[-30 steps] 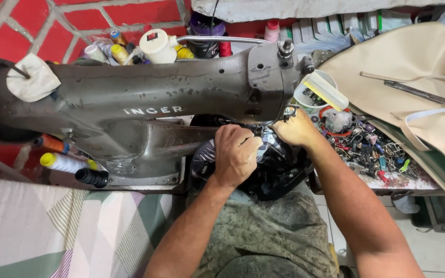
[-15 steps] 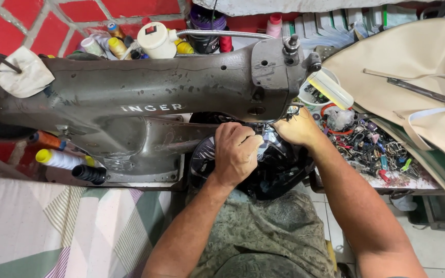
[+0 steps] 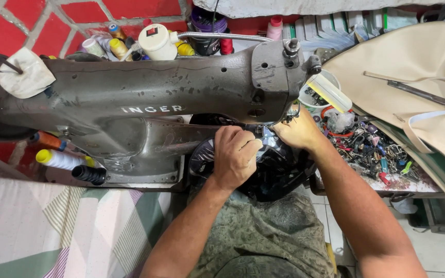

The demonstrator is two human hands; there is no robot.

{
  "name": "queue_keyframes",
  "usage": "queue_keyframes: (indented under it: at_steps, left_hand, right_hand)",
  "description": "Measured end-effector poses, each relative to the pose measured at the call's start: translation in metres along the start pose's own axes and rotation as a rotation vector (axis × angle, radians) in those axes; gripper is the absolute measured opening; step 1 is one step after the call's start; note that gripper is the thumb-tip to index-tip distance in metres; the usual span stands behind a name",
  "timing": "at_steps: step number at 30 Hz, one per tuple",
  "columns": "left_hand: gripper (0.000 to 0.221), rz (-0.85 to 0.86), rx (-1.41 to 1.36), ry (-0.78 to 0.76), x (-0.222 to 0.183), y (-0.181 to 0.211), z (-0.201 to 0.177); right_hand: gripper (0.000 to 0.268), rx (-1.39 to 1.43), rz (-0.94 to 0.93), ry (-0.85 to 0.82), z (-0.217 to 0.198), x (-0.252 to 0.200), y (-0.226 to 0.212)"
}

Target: The person repairs a black backpack using a sewing machine, sewing along different sections of the bag, trimming excess material with scissors, and pulling the fabric tight to align the seams.

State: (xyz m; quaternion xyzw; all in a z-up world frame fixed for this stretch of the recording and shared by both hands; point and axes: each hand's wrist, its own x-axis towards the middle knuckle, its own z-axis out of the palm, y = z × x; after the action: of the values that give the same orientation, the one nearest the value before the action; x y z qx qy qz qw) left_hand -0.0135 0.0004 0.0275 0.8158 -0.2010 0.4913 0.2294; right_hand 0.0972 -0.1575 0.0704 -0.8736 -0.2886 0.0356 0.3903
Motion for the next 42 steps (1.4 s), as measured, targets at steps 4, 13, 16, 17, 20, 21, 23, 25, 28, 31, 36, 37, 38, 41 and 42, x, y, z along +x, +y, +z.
queue_keyframes:
  at_steps: [4,13,16,17,20,21,23,25,28,31,36,37,38,41,42]
  left_hand:
    - [0.018,-0.012,0.021,-0.003,0.005,0.008,-0.006]
    - [0.018,0.021,-0.025,-0.036,-0.002,0.000,-0.003]
    - [0.018,0.028,-0.051,-0.033,0.000,-0.002,-0.003]
    - [0.019,0.022,-0.061,-0.039,0.000,-0.002,-0.003]
    - [0.019,0.000,-0.069,-0.054,-0.002,-0.006,0.001]
    - [0.018,-0.022,-0.068,-0.072,-0.004,-0.007,0.002]
    - [0.018,-0.022,-0.059,-0.075,-0.004,-0.009,0.003]
    - [0.017,-0.022,-0.051,-0.083,-0.003,-0.009,0.002]
    - [0.016,-0.035,-0.046,-0.097,0.000,-0.008,0.000]
    - [0.015,-0.041,-0.060,-0.109,-0.001,-0.012,0.001]
    - [0.013,-0.067,-0.062,-0.133,-0.004,-0.015,0.002]
    - [0.013,-0.068,-0.062,-0.132,-0.005,-0.015,0.002]
    - [0.013,-0.072,-0.062,-0.133,-0.004,-0.016,0.002]
    - [0.011,-0.082,-0.058,-0.143,-0.003,-0.018,0.001]
    - [0.010,-0.088,-0.055,-0.151,-0.001,-0.018,0.001]
  right_hand:
    - [0.024,0.000,-0.071,0.007,0.004,0.001,0.017]
    - [0.024,0.054,-0.100,0.053,-0.012,-0.002,-0.012]
    - [0.022,0.057,-0.112,0.055,-0.009,-0.002,-0.009]
    - [0.022,0.055,-0.094,0.054,-0.006,-0.002,-0.008]
    - [0.022,0.043,-0.064,0.065,-0.005,0.001,-0.005]
    - [0.022,0.038,-0.043,0.071,-0.004,0.002,-0.003]
    - [0.022,0.031,-0.019,0.083,-0.003,0.002,0.003]
    - [0.023,0.027,0.008,0.095,-0.002,0.001,0.009]
    - [0.023,0.013,0.054,0.109,0.001,0.000,0.018]
    - [0.024,0.000,0.089,0.119,0.006,0.003,0.023]
    - [0.027,-0.024,0.129,0.136,0.013,-0.002,0.028]
    - [0.027,-0.025,0.128,0.134,0.013,-0.005,0.028]
    - [0.027,-0.048,0.094,0.161,0.014,-0.006,0.029]
    - [0.024,-0.104,0.014,0.225,0.015,-0.012,0.030]
    - [0.023,-0.139,-0.032,0.265,0.014,-0.015,0.031]
